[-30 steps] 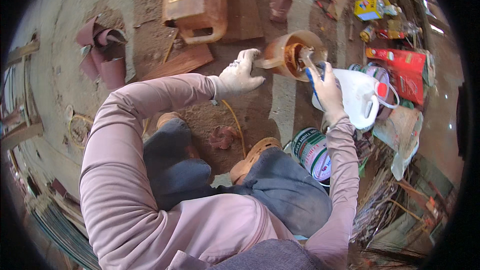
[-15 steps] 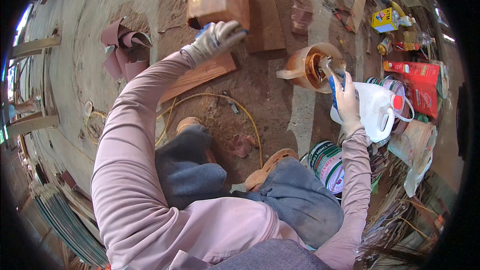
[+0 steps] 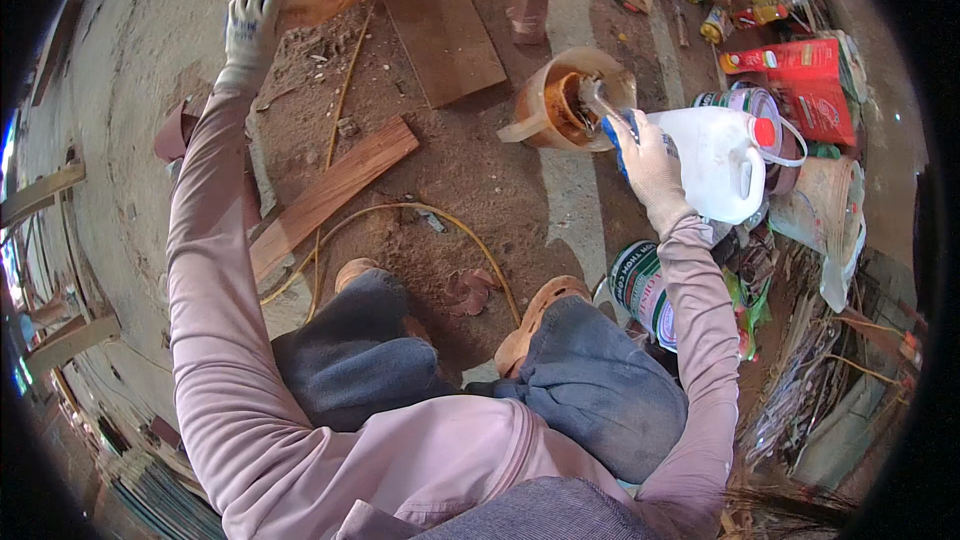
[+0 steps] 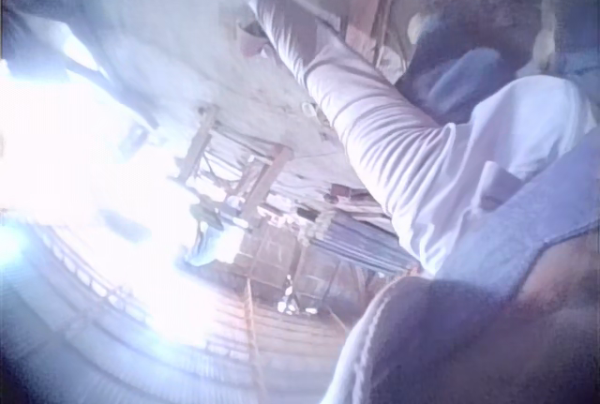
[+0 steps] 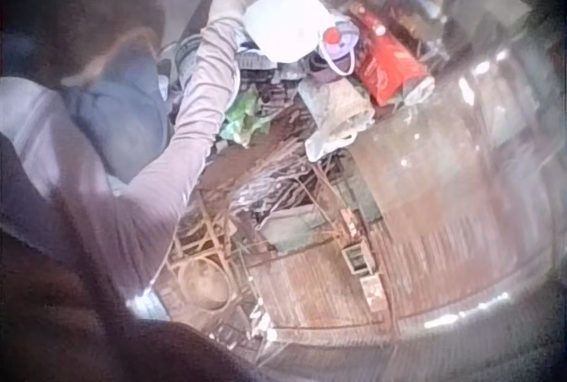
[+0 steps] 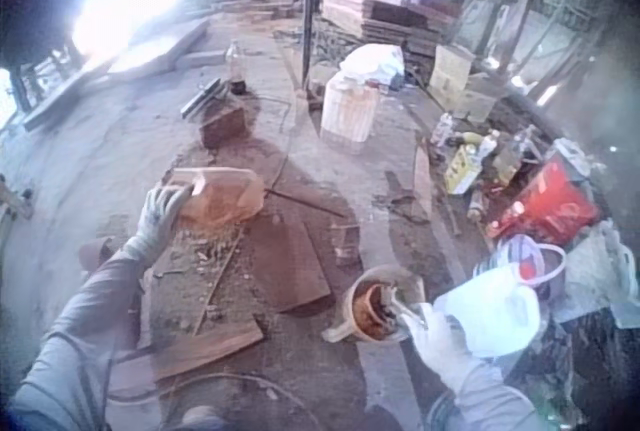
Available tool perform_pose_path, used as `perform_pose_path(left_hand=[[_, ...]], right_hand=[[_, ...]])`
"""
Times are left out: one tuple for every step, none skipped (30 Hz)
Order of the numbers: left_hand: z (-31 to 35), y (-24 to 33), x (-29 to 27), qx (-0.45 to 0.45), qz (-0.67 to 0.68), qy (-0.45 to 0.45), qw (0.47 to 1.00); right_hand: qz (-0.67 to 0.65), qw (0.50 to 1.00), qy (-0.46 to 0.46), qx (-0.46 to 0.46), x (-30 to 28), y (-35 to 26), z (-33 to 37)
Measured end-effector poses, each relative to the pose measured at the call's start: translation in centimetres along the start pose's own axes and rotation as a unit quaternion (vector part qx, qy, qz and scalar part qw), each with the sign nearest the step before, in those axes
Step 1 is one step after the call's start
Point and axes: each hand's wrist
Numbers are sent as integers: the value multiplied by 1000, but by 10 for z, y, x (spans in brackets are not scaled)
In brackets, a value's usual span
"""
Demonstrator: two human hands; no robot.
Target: The person walks through a cluttered workshop, picks up a paint can, and then retrieves a paint sprayer. They pour liquid from a container into the sprayer's reservoir and use a brush to stir the contents.
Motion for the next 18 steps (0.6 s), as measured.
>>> perform_pose_path(left_hand=[[12,4,2,21,-1,-16,1000],[26,8,3,42,-3,-34,999],[42,14,6,59,-2,-57,997],[59,21,10,75,-2,-79,994],[75,25,14,89,-4,-98,991],[94,25,18,97,-16,-128,987],[112,25,23,106,-28,-158,981],[115,28,20,114,-38,-189,975],[118,30,16,91,-27,-206,974],[124,34,9,68,-17,-224,972],[119,47,0,47,-2,-237,970],[102,61,-14,13,58,-230,971],[81,78,-27,-9,82,-207,975],[60,97,-37,-32,107,-184,977],[37,115,-46,-56,130,-162,977],[11,131,-56,-35,175,-146,973],[-16,151,-62,-12,225,-128,966],[-43,174,-66,21,266,-118,957]], right_hand=[[18,1000,7,-3,-2,-1,4],[-5,1000,-2,-5,-8,0,7],[-30,999,-13,-6,-11,0,8],[-54,998,-25,-7,-12,1,10],[-63,998,4,-25,-12,2,13],[-75,995,36,-47,-12,6,16],[-88,992,67,-67,-10,10,19],[-66,990,95,-78,-8,14,19],[-69,990,96,-81,-4,15,20],[-72,989,97,-85,-2,15,22],[-70,989,101,-85,-4,16,23],[-77,994,57,-59,-5,17,25],[-77,994,54,-60,-5,16,24],[-77,994,51,-61,-5,13,22],[-79,994,46,-64,-5,9,19],[-72,994,41,-70,-5,6,15],[-62,995,37,-70,-6,4,13],[-52,996,33,-68,-6,5,12]])
Point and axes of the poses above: each hand's wrist, its own z-axis away from the middle knuckle, its own x-axis out of the palm, y = z × x, and after that the axes turned 2 degrees about z, right-handed
